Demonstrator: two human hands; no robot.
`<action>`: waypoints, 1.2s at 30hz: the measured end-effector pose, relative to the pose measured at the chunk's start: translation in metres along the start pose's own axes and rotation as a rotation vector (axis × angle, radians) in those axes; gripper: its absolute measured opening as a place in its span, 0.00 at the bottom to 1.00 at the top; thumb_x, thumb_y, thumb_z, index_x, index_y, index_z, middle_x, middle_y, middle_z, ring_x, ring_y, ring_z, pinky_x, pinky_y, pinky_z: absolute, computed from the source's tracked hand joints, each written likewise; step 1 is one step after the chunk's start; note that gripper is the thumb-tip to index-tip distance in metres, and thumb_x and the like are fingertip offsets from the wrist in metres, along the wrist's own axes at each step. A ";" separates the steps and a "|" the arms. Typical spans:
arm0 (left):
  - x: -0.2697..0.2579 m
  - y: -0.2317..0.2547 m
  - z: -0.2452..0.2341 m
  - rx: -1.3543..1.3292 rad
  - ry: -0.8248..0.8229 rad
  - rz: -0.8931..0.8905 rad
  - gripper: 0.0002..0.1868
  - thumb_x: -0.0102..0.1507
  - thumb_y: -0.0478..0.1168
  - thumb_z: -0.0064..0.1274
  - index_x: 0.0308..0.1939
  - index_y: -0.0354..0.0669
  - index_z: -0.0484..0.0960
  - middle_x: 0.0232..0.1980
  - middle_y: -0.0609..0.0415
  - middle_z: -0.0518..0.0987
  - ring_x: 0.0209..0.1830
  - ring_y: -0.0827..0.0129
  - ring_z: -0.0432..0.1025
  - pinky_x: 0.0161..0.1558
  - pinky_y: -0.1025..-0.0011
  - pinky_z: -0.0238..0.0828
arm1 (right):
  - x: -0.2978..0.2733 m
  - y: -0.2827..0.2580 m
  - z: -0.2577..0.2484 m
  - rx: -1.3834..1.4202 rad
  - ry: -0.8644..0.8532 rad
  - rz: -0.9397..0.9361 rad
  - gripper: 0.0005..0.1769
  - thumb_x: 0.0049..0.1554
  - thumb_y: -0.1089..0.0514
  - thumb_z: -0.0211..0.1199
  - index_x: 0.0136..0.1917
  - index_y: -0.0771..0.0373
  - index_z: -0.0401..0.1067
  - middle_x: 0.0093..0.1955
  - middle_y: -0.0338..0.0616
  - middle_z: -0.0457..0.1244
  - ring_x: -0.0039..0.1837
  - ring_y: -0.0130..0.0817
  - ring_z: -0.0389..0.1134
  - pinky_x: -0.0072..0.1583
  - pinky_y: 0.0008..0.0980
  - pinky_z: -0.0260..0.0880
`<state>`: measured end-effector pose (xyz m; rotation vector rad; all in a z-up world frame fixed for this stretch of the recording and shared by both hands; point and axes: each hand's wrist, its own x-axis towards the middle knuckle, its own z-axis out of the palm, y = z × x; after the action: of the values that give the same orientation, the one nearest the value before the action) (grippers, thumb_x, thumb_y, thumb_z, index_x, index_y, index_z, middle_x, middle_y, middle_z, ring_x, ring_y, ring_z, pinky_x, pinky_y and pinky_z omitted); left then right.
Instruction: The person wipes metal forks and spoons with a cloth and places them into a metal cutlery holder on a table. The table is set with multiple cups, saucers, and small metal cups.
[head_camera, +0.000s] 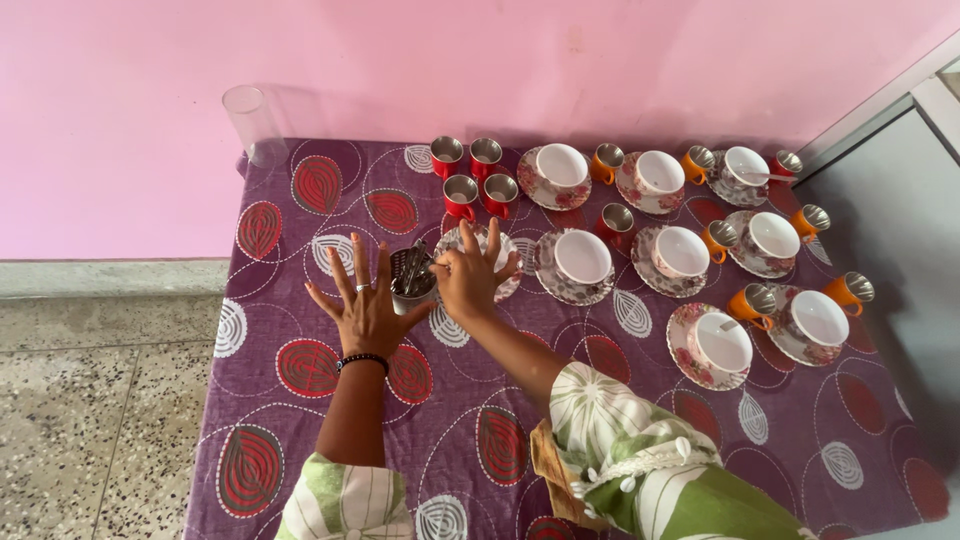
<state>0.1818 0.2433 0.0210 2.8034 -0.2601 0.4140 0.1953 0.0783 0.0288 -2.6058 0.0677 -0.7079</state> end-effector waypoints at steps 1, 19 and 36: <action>0.000 0.000 -0.001 -0.003 -0.010 -0.006 0.67 0.43 0.82 0.56 0.79 0.55 0.58 0.86 0.51 0.36 0.84 0.45 0.25 0.68 0.21 0.20 | 0.000 0.001 0.000 0.001 0.013 -0.021 0.10 0.50 0.53 0.75 0.33 0.56 0.77 0.81 0.51 0.52 0.85 0.59 0.29 0.71 0.81 0.23; 0.017 0.025 -0.034 -0.094 0.014 0.088 0.41 0.49 0.76 0.56 0.66 0.77 0.76 0.86 0.59 0.38 0.84 0.46 0.25 0.68 0.21 0.15 | 0.031 -0.008 -0.069 -0.007 0.107 -0.180 0.08 0.51 0.52 0.72 0.33 0.51 0.76 0.81 0.36 0.53 0.86 0.54 0.30 0.73 0.79 0.23; 0.031 0.087 -0.081 -0.309 0.174 0.226 0.24 0.59 0.62 0.64 0.57 0.66 0.86 0.86 0.56 0.43 0.83 0.43 0.24 0.66 0.20 0.14 | 0.042 0.004 -0.152 -0.075 0.140 -0.465 0.13 0.53 0.51 0.74 0.30 0.51 0.75 0.85 0.27 0.45 0.86 0.60 0.23 0.70 0.86 0.13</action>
<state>0.1713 0.1824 0.1270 2.4277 -0.5537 0.6090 0.1571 0.0071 0.1640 -2.6623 -0.4924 -1.0627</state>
